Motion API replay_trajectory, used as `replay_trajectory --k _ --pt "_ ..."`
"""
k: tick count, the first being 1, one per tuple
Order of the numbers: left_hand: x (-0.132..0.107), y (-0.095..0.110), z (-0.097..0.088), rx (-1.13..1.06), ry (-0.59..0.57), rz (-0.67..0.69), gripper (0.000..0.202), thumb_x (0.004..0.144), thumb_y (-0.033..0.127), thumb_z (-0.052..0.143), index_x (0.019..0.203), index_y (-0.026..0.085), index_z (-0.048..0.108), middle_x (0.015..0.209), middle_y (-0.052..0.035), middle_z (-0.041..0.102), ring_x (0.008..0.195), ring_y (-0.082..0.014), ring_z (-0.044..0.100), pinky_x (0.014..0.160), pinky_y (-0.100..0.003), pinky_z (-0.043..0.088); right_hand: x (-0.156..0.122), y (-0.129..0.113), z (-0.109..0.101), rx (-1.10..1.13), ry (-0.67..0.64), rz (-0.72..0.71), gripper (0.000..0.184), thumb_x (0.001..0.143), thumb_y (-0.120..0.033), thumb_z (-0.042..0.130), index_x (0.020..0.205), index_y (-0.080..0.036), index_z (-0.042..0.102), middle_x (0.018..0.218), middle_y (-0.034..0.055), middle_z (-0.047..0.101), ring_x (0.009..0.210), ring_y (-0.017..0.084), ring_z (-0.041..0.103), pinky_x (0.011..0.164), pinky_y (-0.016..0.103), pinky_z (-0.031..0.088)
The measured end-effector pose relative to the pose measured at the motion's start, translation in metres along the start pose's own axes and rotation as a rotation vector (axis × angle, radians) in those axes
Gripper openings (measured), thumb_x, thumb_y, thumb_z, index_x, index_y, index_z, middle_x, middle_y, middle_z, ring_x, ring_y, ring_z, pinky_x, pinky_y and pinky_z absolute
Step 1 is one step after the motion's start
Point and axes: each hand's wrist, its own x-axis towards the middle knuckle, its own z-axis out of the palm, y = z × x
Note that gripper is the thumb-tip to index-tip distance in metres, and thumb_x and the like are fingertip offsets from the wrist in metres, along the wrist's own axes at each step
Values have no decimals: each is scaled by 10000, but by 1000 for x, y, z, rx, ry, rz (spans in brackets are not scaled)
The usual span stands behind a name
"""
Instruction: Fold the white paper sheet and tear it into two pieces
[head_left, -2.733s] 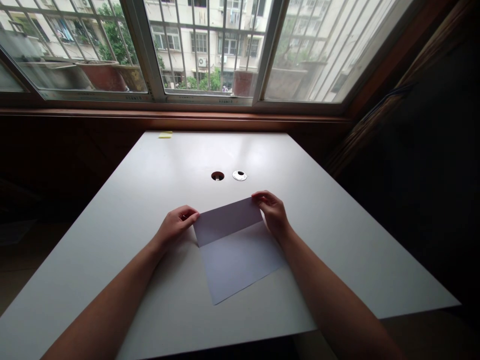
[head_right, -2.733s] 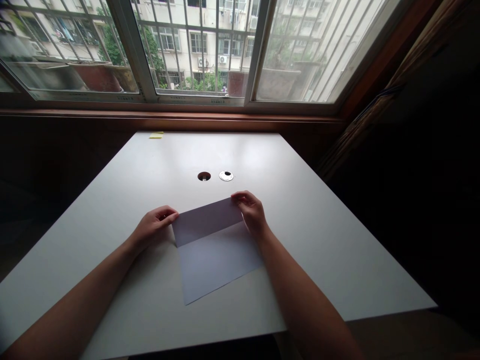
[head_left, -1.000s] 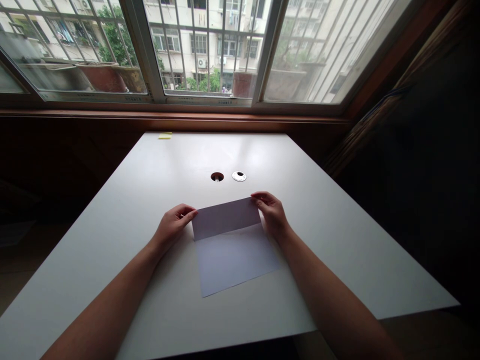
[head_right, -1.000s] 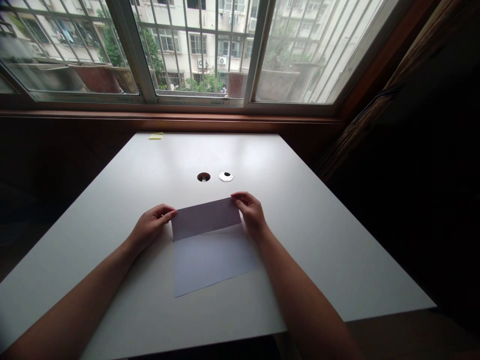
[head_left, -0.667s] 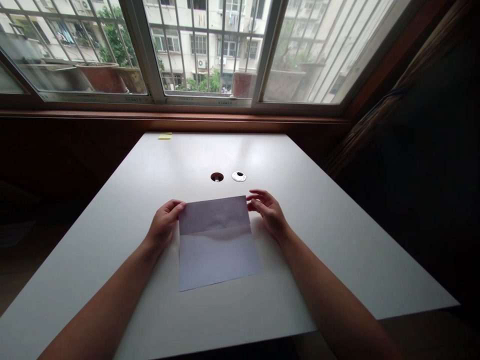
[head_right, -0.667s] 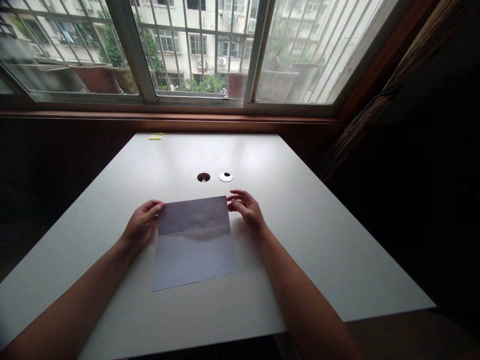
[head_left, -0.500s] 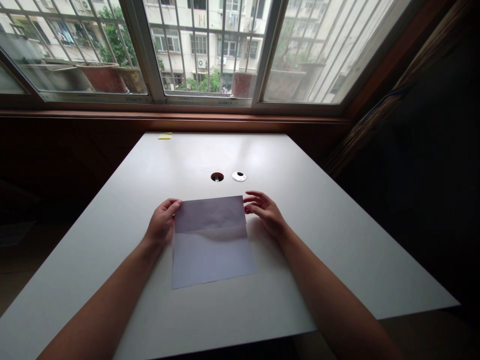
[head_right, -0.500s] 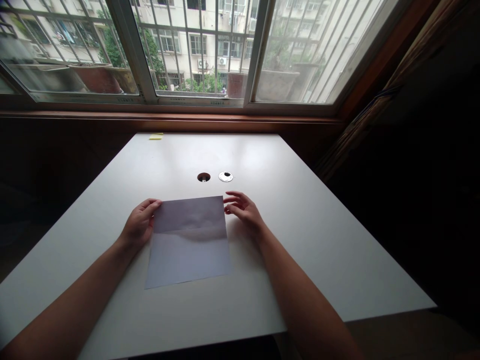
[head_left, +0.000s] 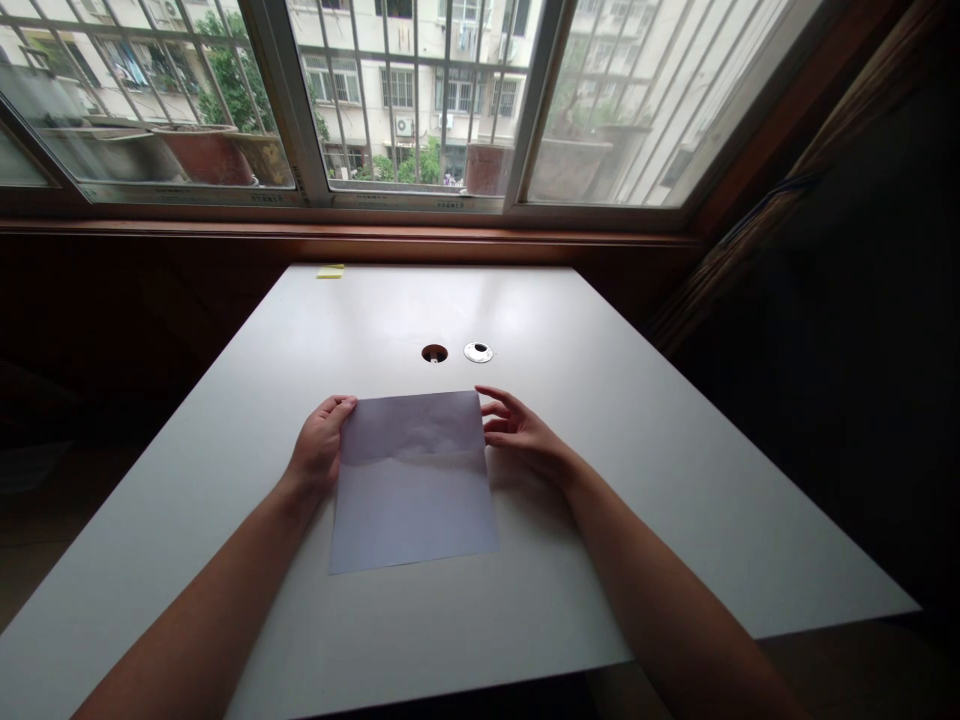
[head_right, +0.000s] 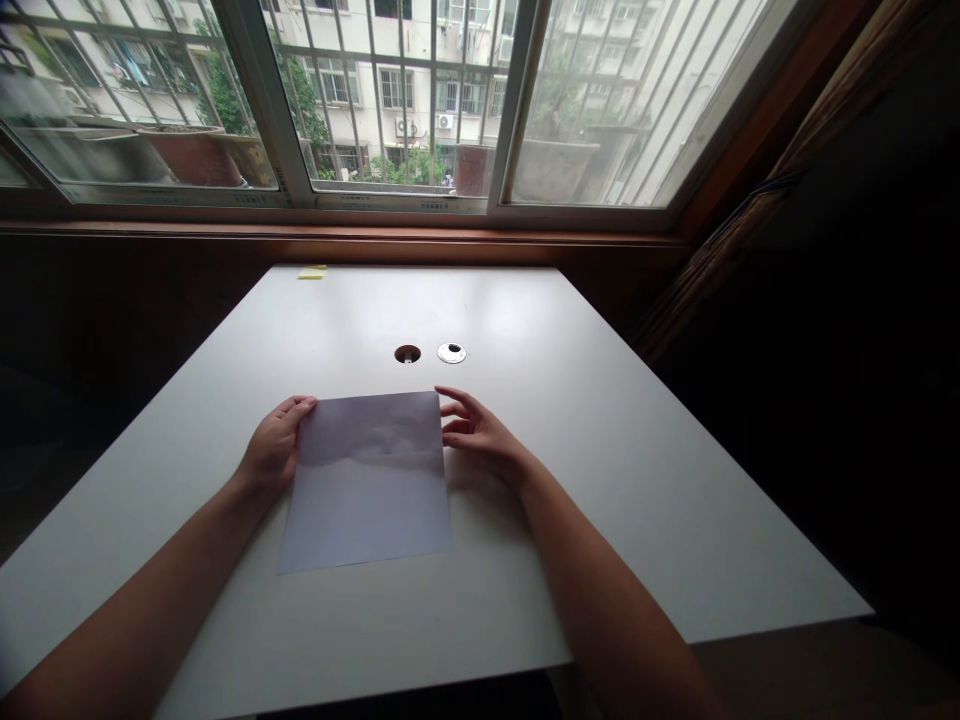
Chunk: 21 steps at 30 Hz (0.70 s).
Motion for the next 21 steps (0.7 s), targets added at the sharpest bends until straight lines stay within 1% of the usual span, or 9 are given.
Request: replay_trajectory --k 2,4,7,9,12,14,16,18,21 --pt "0 0 0 2 5 3 370 633 402 836 807 165 610 697 31 564 607 -102 487 541 -185 401 0 0 0 3 -18 3 749 757 -275 798 1417 -356 452 1186 48 619 911 176 660 824 337 544" --pt "0 0 0 20 -2 1 362 645 407 830 809 168 612 695 33 562 603 -101 484 539 -186 397 1 2 1 -4 -9 -2 768 750 -282 801 1424 -359 442 1181 43 622 908 174 660 820 335 546" --pt "-2 -1 0 69 -60 -32 350 681 428 811 815 173 612 686 32 552 588 -104 473 530 -193 387 3 4 2 -24 37 -8 746 745 -292 797 1412 -338 466 1126 36 647 906 184 666 796 329 550" --pt "-3 -1 1 104 -121 -49 347 704 441 797 822 172 614 692 25 556 595 -109 476 538 -197 387 4 6 3 -42 84 -10 656 753 -311 781 1360 -302 534 1081 43 674 912 200 672 782 334 552" --pt "-4 -2 1 172 -195 -30 335 736 450 774 837 163 633 731 3 575 640 -119 495 571 -199 399 6 8 5 -95 180 -21 421 758 -334 754 1162 -242 683 1057 62 711 933 221 678 807 356 550" --pt "-5 -2 2 216 -209 -9 327 757 452 751 857 157 649 778 -15 595 674 -128 513 592 -204 412 6 9 4 -140 252 -32 308 758 -340 733 1044 -228 732 1053 63 725 944 227 678 833 371 548" --pt "-5 -1 3 228 -206 -7 318 774 439 723 912 160 661 821 -27 608 695 -137 534 606 -215 430 7 11 3 -170 325 -34 265 756 -343 717 992 -228 749 1027 54 734 926 229 682 827 378 551" --pt "-6 0 3 202 -209 -35 306 779 399 682 975 165 662 850 -38 623 717 -153 563 621 -235 454 7 11 1 -174 380 -27 261 749 -344 714 977 -224 753 980 50 742 881 228 685 796 378 555" --pt "-7 0 4 146 -237 -67 313 720 275 598 1006 164 660 915 -59 653 772 -182 604 657 -269 487 7 9 -2 -141 422 -30 274 713 -327 733 962 -215 753 940 49 743 820 218 680 736 352 551"
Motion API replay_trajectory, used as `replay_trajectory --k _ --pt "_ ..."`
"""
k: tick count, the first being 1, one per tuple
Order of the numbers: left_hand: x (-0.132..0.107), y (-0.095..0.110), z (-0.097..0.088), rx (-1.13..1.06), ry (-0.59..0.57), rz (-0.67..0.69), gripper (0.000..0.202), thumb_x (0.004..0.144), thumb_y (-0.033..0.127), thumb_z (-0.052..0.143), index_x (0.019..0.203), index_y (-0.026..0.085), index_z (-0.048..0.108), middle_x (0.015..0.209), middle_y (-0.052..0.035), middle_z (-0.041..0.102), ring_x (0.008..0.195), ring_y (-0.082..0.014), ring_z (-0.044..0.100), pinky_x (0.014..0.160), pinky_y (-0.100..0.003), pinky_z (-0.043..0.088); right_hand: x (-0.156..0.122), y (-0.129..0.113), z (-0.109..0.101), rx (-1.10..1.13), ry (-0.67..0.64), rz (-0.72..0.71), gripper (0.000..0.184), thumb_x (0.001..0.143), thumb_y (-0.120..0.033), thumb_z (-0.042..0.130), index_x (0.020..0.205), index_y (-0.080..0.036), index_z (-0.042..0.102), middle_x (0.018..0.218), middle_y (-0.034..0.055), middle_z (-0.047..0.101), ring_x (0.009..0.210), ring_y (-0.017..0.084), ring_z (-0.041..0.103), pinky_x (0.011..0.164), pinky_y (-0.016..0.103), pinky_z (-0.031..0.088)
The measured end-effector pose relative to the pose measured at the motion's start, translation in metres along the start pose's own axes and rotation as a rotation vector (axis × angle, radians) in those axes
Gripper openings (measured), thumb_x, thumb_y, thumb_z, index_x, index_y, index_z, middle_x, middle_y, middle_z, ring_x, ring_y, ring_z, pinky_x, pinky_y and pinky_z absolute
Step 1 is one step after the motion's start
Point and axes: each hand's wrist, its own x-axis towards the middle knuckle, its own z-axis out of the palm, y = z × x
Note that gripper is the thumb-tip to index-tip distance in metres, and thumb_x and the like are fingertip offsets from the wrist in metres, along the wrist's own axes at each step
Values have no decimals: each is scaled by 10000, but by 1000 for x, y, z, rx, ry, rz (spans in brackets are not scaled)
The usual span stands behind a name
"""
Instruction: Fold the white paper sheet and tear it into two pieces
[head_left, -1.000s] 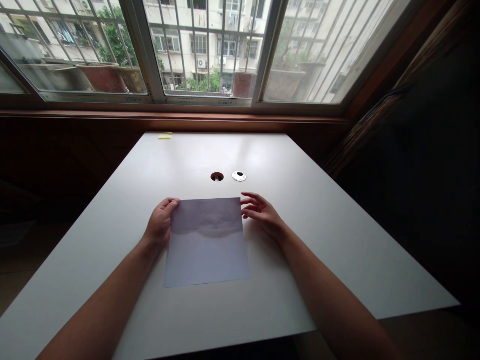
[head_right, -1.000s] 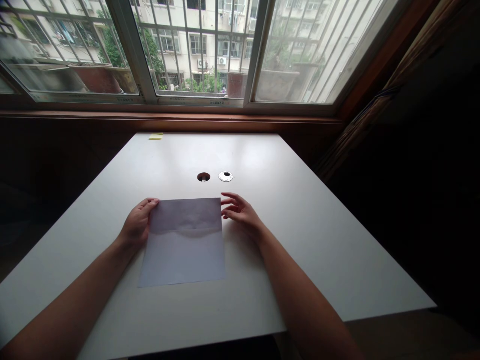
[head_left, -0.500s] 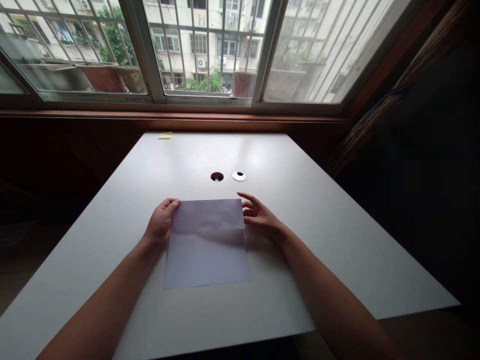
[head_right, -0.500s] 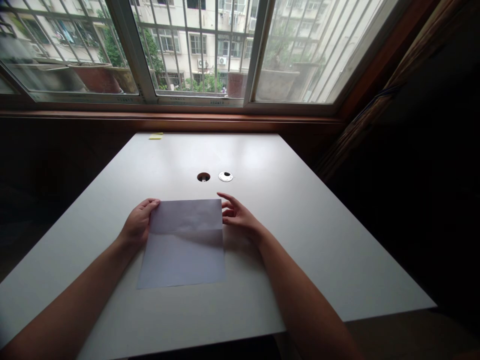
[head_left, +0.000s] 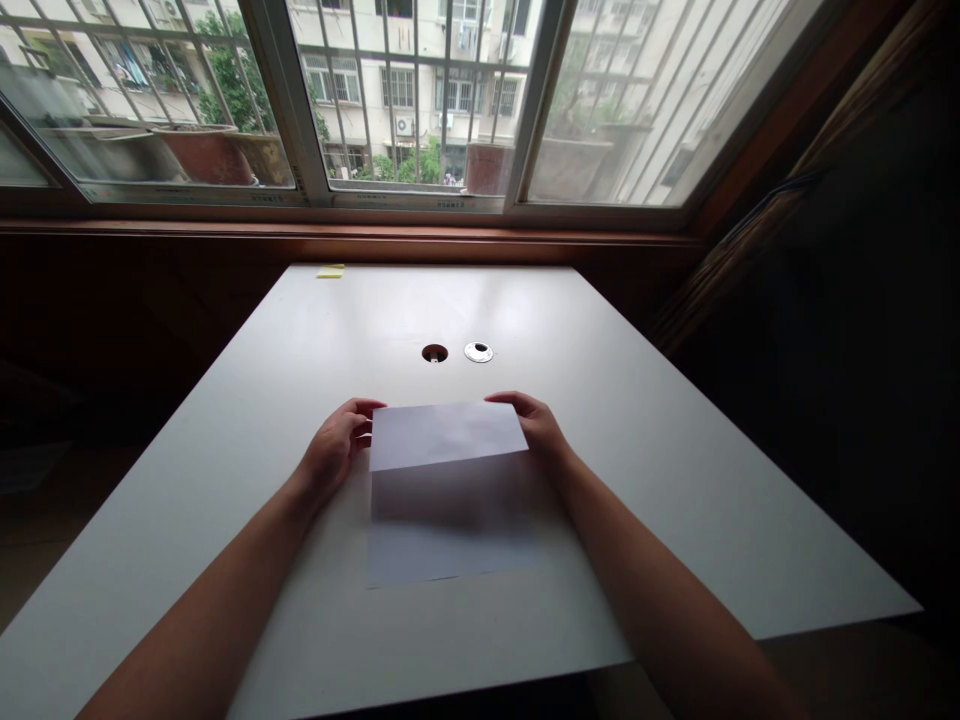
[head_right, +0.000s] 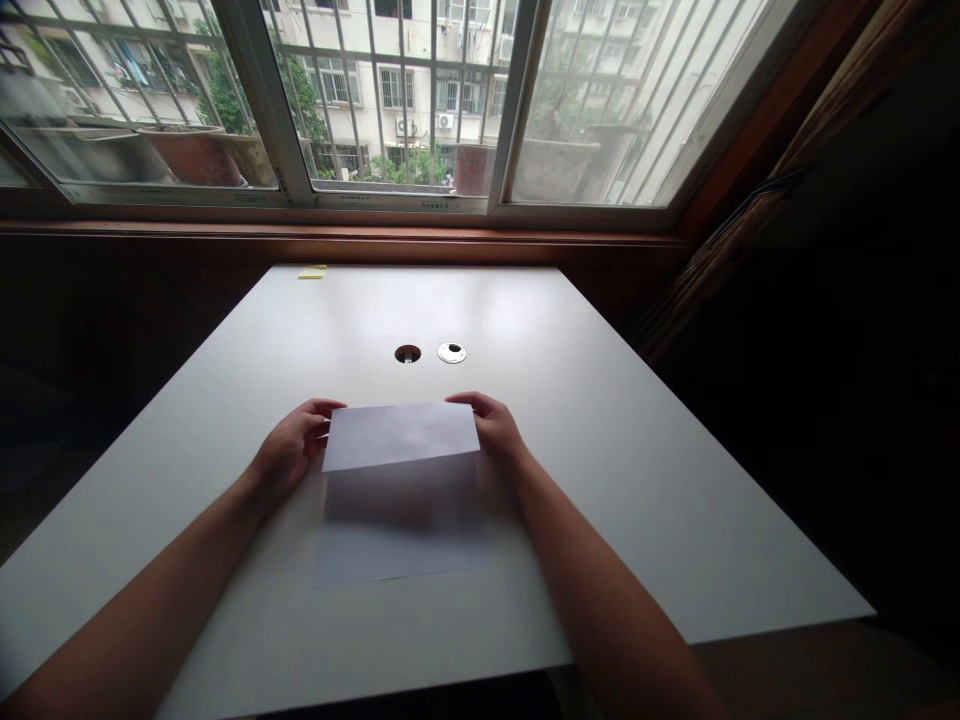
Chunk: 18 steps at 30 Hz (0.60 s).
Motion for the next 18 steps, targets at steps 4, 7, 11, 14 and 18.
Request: replay_trajectory --k 4,7,11,14,18 --pt "-3 2 2 -33 -46 22 453 618 188 561 1060 168 660 1035 -75 658 836 -215 624 667 -289 506 2 -1 -4 -61 19 13 308 690 -294 710 982 -203 751 852 37 722 587 134 580 500 247 440" --pt "-6 5 4 -1 -57 45 490 641 204 628 1130 188 656 1090 -82 635 885 -223 625 653 -269 500 4 2 -6 -91 15 16 312 736 -363 707 984 -178 749 727 25 680 484 93 475 432 224 341" --pt "-7 7 2 69 -84 59 466 700 281 706 1158 203 663 1141 -89 620 932 -212 616 711 -262 500 7 5 -7 -70 19 34 373 753 -515 737 884 -166 737 687 20 651 504 101 488 451 230 343" --pt "-6 6 0 67 -117 51 421 719 315 716 1119 191 681 1075 -91 652 914 -214 616 719 -269 498 6 4 -6 -43 19 52 398 734 -541 763 880 -172 737 720 23 670 551 121 527 505 248 392" --pt "-4 4 -2 45 -132 38 374 722 369 714 1044 179 702 1014 -93 677 858 -225 628 706 -289 506 5 3 -5 51 22 81 404 713 -534 791 899 -178 746 827 46 722 698 187 632 668 314 496"
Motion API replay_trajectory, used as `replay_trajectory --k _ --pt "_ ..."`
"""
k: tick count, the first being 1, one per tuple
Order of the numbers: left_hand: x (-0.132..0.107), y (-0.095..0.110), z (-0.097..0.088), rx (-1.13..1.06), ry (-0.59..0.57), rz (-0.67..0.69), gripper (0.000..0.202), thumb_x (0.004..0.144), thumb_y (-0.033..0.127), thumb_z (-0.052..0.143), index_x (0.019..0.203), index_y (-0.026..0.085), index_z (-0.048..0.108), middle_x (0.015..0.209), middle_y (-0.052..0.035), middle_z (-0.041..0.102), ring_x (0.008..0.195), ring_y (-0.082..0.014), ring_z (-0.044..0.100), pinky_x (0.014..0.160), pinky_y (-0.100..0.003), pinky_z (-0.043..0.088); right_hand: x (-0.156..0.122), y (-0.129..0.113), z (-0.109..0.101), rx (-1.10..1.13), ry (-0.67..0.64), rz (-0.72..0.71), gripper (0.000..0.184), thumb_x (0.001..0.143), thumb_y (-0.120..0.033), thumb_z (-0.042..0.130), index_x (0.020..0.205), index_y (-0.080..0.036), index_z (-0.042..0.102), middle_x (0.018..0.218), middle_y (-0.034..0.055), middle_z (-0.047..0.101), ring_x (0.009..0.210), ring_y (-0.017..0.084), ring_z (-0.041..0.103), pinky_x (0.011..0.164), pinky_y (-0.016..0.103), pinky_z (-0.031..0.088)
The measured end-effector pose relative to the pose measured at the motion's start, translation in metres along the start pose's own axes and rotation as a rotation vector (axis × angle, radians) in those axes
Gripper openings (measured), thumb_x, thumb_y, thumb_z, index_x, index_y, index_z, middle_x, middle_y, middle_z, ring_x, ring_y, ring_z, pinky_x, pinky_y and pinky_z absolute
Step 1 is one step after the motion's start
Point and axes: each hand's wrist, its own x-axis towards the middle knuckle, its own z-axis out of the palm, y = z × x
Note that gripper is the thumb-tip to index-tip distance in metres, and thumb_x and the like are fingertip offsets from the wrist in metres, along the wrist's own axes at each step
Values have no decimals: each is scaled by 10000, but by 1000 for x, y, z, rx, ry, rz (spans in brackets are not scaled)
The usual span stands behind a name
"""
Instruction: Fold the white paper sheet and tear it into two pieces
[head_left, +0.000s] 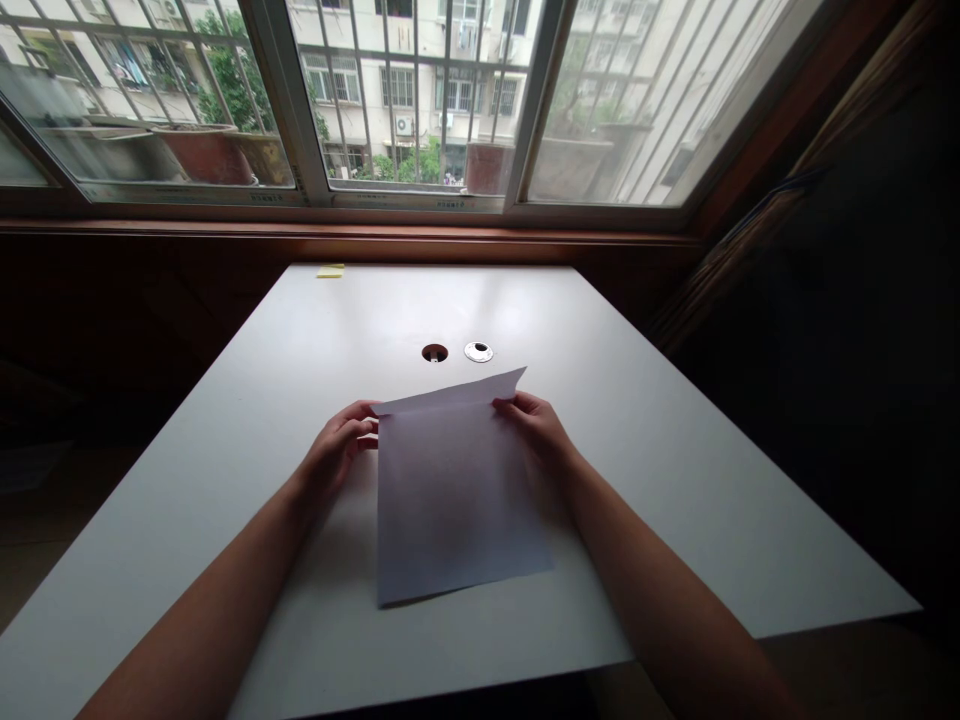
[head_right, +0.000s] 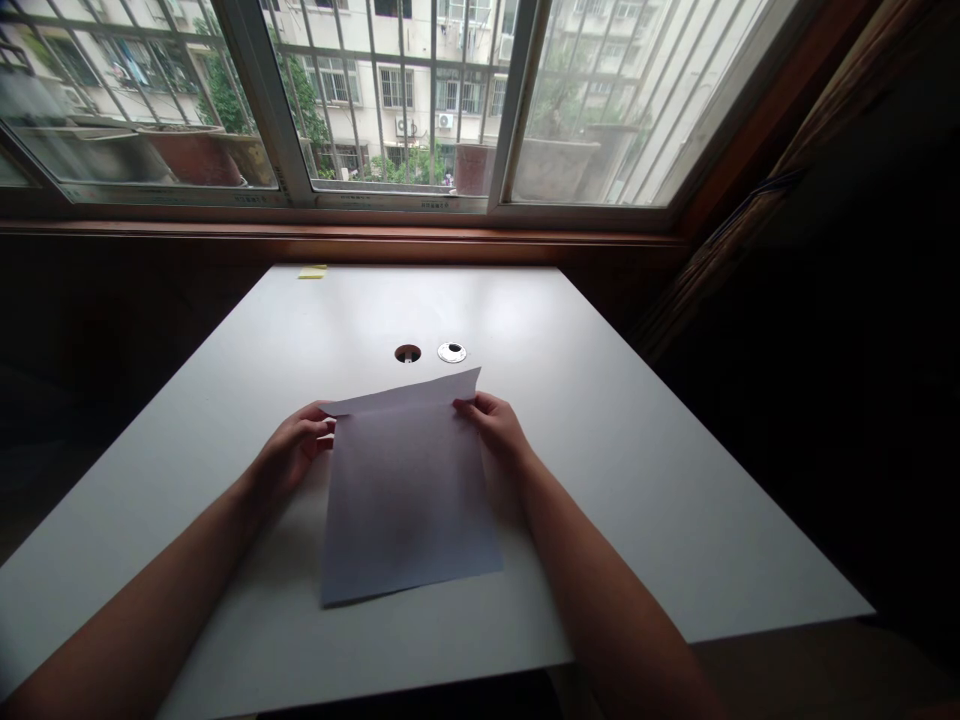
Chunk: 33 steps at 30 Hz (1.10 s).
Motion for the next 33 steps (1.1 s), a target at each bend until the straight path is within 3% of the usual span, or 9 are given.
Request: replay_trajectory --k 7,12,15,19,22,24,28,31,33 --pt "1 -4 0 157 30 -12 339 726 469 805 856 166 727 866 -101 700 796 -229 643 695 -297 499 2 3 -2 28 -35 31 378 710 -512 802 887 -183 747 809 41 719 712 195 646 693 320 503" --pt "1 -6 1 80 37 -49 417 679 471 845 926 151 742 942 -128 718 805 -253 661 707 -330 518 0 2 -2 -27 -88 38 397 753 -554 752 877 -178 718 805 38 701 710 194 631 676 320 496" --pt "3 -10 2 -5 116 5 402 675 450 854 921 157 730 930 -105 717 802 -228 658 718 -316 517 0 1 0 -139 -52 -50 396 797 -573 703 913 -195 686 809 27 675 717 179 603 658 302 482" --pt "7 -12 -2 -98 255 114 369 680 423 853 893 164 697 870 -56 698 787 -186 635 725 -283 501 -2 -2 3 -302 108 -231 420 798 -535 719 1072 -229 633 961 42 657 813 184 593 683 302 486" --pt "10 -10 -8 -109 385 210 356 690 425 839 881 172 676 856 -26 685 770 -155 612 726 -258 479 -8 -7 2 -423 205 -360 285 832 -489 701 898 -218 639 856 35 636 708 161 557 634 299 470" --pt "12 -7 -11 -97 500 292 337 697 415 830 858 173 661 817 -3 662 748 -133 590 717 -239 464 -15 -12 3 -438 136 -368 272 879 -470 652 799 -210 637 728 19 621 577 136 511 551 290 439" --pt "12 6 -6 -67 716 512 302 730 383 805 764 181 583 732 37 585 731 -111 567 760 -240 474 -26 -23 12 -426 -263 -342 256 924 -433 601 893 -207 719 760 45 696 520 143 577 522 306 480" --pt "1 18 5 41 858 645 314 753 384 792 730 190 545 781 23 602 835 -148 606 866 -299 498 -29 -30 25 -464 -404 -490 235 932 -381 597 1092 -263 722 1104 85 710 918 232 691 799 387 564" --pt "-14 22 13 142 910 676 284 768 408 778 784 200 586 887 -9 648 949 -201 628 930 -364 502 -28 -31 32 -514 -409 -569 328 927 -366 608 1246 -312 657 1347 75 602 1200 269 591 1014 460 489"
